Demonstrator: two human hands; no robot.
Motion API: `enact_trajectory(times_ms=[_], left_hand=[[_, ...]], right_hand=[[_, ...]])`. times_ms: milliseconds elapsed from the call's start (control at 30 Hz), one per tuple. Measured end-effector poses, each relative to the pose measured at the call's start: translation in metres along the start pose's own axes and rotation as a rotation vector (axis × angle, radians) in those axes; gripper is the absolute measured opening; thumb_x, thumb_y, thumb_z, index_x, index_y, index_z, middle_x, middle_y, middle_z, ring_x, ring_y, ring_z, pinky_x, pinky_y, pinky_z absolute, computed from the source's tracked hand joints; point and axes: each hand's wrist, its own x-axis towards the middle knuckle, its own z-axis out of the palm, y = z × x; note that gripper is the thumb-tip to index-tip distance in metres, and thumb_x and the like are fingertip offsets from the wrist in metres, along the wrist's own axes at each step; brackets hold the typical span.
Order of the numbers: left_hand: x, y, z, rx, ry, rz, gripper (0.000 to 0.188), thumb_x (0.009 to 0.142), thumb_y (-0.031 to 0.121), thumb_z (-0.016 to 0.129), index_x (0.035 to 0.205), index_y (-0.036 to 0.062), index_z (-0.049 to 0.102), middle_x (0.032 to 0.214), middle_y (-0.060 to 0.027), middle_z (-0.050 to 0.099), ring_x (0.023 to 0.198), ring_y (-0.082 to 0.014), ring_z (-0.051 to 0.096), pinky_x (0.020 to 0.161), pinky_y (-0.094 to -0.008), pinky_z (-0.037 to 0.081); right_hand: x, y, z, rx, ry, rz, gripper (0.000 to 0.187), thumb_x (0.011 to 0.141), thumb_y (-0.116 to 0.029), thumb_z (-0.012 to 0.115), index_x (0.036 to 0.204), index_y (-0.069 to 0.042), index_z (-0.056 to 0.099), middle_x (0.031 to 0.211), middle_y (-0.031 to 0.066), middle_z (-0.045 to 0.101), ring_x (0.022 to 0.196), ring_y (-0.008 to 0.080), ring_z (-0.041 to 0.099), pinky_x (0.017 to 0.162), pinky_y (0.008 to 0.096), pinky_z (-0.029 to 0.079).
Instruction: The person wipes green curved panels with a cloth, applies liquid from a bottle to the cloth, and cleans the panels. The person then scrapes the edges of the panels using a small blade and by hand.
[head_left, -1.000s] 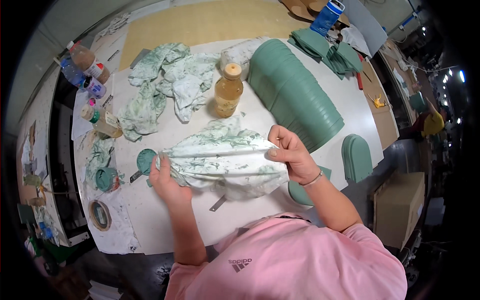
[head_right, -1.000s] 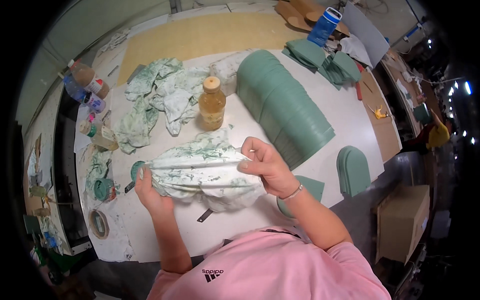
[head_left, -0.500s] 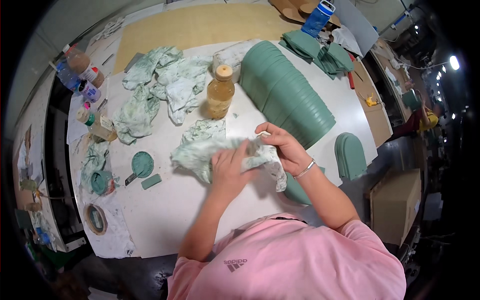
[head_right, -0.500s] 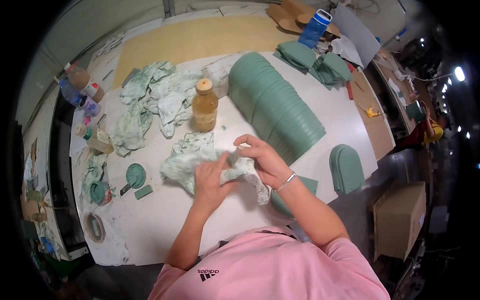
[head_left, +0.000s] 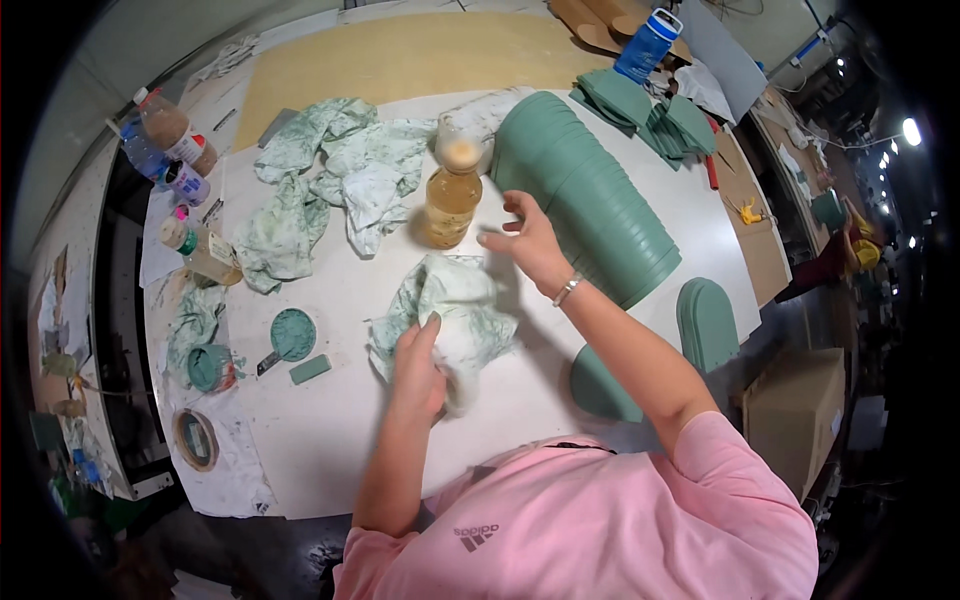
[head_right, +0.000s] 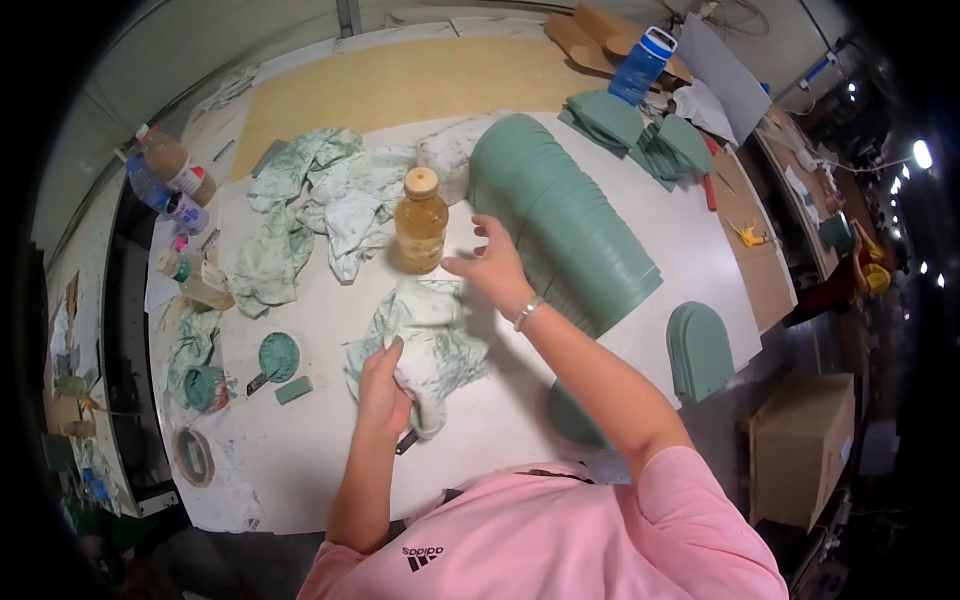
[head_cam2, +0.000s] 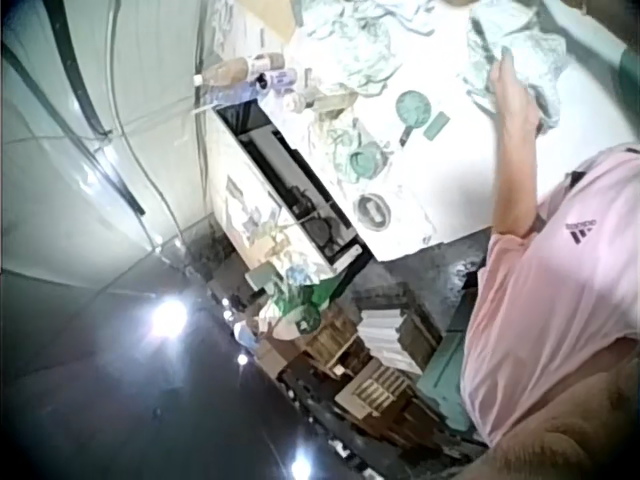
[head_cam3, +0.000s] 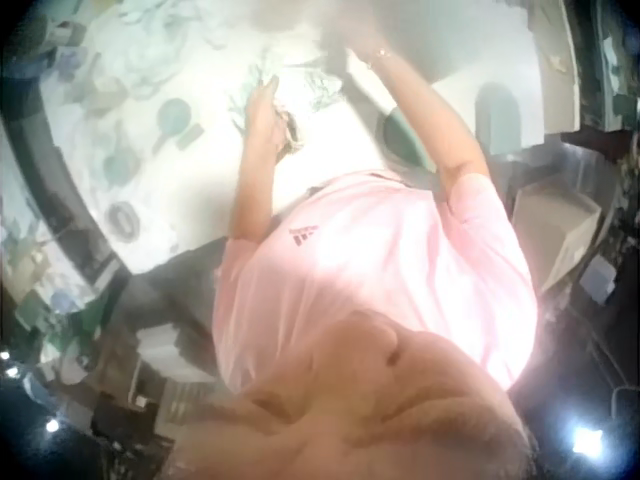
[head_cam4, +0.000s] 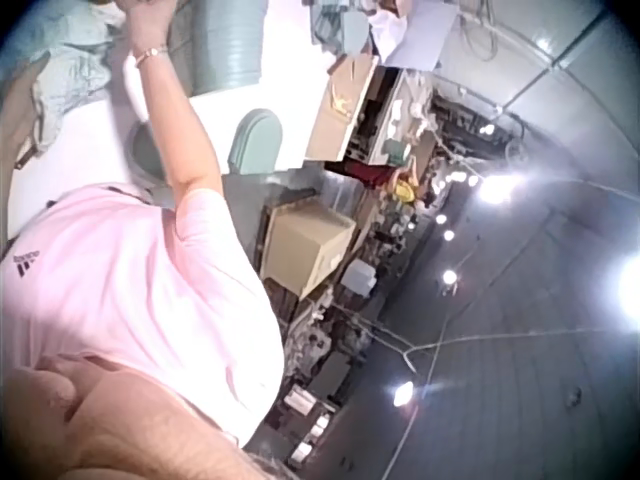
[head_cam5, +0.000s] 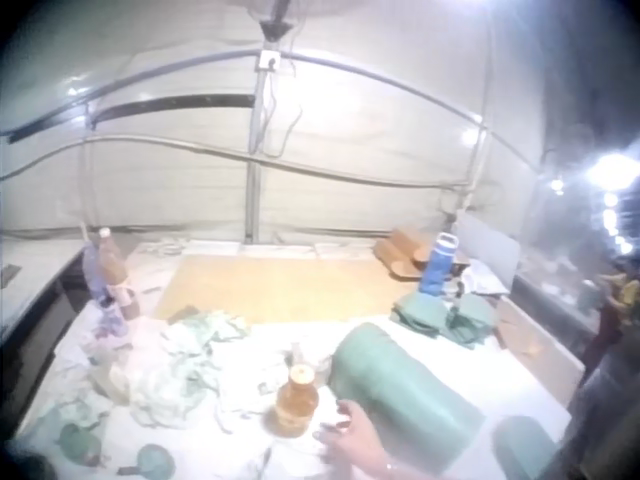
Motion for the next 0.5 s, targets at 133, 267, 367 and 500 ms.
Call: enact_trajectory(times_ms=[133, 267, 367, 500], left_hand=[[-0.006, 0.008, -0.008, 0.007, -0.066, -0.043, 0.034, 0.102, 0.015, 0.048, 0.126, -0.008, 0.053, 0.12, -0.0146, 0.063, 0.107, -0.0222, 0.064, 0.096, -0.0357, 0.049], [-0.009, 0.008, -0.016, -0.027, -0.169, -0.095, 0.03, 0.099, 0.008, 0.052, 0.124, -0.0079, 0.055, 0.117, -0.0142, 0.065, 0.108, -0.0199, 0.063, 0.095, -0.0343, 0.049], [-0.019, 0.008, -0.015, 0.292, -0.315, 0.023, 0.039, 0.09, -0.002, 0.06, 0.127, -0.0094, 0.051, 0.118, -0.0156, 0.063, 0.106, -0.0234, 0.065, 0.097, -0.0353, 0.05], [-0.02, 0.004, -0.014, 0.495, -0.188, 0.207, 0.055, 0.079, -0.009, 0.068, 0.131, -0.0074, 0.051, 0.117, -0.014, 0.064, 0.106, -0.0224, 0.064, 0.095, -0.0327, 0.049]], right_hand=[[-0.018, -0.035, 0.009, -0.099, -0.101, -0.127, 0.057, 0.07, -0.016, 0.08, 0.121, -0.003, 0.059, 0.124, 0.012, 0.057, 0.108, 0.0225, 0.057, 0.096, 0.0363, 0.046], [-0.037, -0.015, 0.016, -0.283, -0.569, -0.68, 0.028, 0.077, -0.006, 0.07, 0.105, -0.003, 0.068, 0.108, 0.0075, 0.065, 0.101, 0.0189, 0.061, 0.09, 0.0334, 0.047], [-0.04, -0.008, 0.013, -0.022, -0.752, 0.111, 0.016, 0.079, -0.004, 0.067, 0.094, 0.0, 0.067, 0.083, 0.0037, 0.065, 0.074, 0.0136, 0.06, 0.071, 0.0273, 0.05], [-0.042, -0.002, 0.002, 0.298, -0.727, 0.225, 0.007, 0.085, 0.002, 0.061, 0.088, -0.001, 0.067, 0.073, -0.0044, 0.06, 0.065, 0.0036, 0.05, 0.061, 0.0205, 0.042]])
